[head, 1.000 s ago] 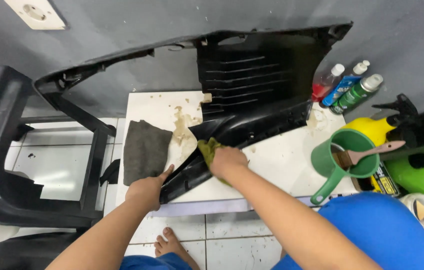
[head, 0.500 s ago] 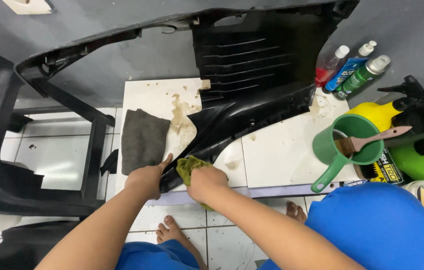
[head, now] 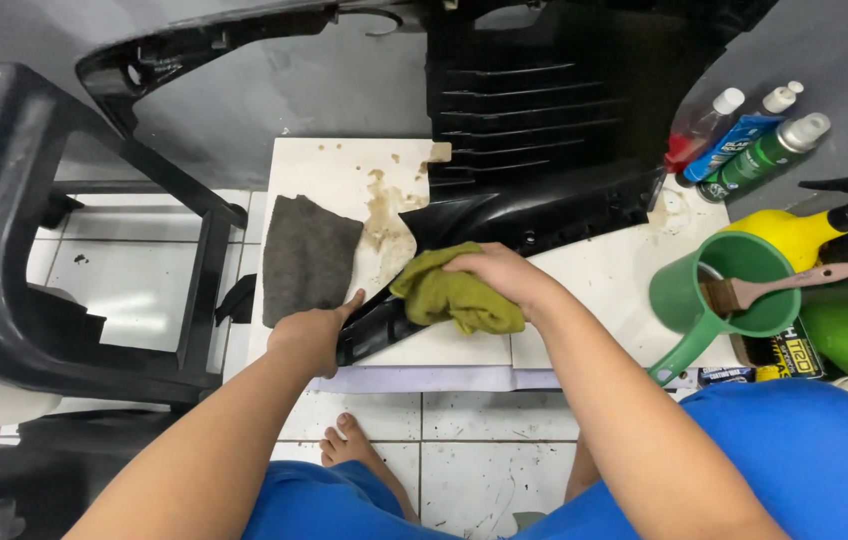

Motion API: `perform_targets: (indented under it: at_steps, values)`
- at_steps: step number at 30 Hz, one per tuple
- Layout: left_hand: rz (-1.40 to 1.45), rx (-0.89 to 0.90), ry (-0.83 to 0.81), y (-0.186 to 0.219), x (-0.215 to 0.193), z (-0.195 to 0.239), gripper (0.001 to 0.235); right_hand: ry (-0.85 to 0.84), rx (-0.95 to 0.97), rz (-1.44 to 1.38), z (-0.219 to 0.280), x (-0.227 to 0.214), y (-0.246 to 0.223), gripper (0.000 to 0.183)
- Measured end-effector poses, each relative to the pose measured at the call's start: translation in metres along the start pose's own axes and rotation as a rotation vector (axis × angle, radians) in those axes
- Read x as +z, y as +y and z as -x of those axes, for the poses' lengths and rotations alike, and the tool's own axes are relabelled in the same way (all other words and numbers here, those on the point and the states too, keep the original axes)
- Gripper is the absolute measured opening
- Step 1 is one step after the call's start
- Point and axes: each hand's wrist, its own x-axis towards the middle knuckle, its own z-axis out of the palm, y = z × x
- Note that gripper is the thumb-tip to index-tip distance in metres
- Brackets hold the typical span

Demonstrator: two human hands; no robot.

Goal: The person wipes a black plastic car part with a green cloth, cleaning the surface and grooves. They hold the part steady with one hand while scrubbing with the other, then fold the cloth to continue cleaning.

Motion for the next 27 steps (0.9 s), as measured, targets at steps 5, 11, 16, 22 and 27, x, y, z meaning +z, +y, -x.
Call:
perform_targets:
  at_steps: [5, 11, 16, 22, 27]
  values:
    - [0.008, 0.002, -0.014, -0.003, 0.003, -0.006, 0.112, 0.059, -0.183, -0.215, 0.011, 0.001, -0.012, 0.050]
    - [-0.006, -0.010, -0.006, -0.002, 0.006, -0.004, 0.112, 0.074, -0.337, 0.833, -0.002, -0.005, 0.012, 0.051]
    - [-0.024, -0.003, 0.004, -0.002, 0.006, -0.005, 0.112, 0.043, -0.299, 1.128, -0.036, 0.010, 0.054, 0.055]
    - [-0.015, 0.003, 0.024, 0.000, 0.007, -0.003, 0.109, 0.346, -0.208, 1.112, -0.076, -0.022, 0.086, 0.051]
    - [-0.040, 0.012, 0.026, -0.001, 0.012, -0.009, 0.108, 0.265, -0.314, 1.090, -0.094, 0.006, 0.100, 0.047]
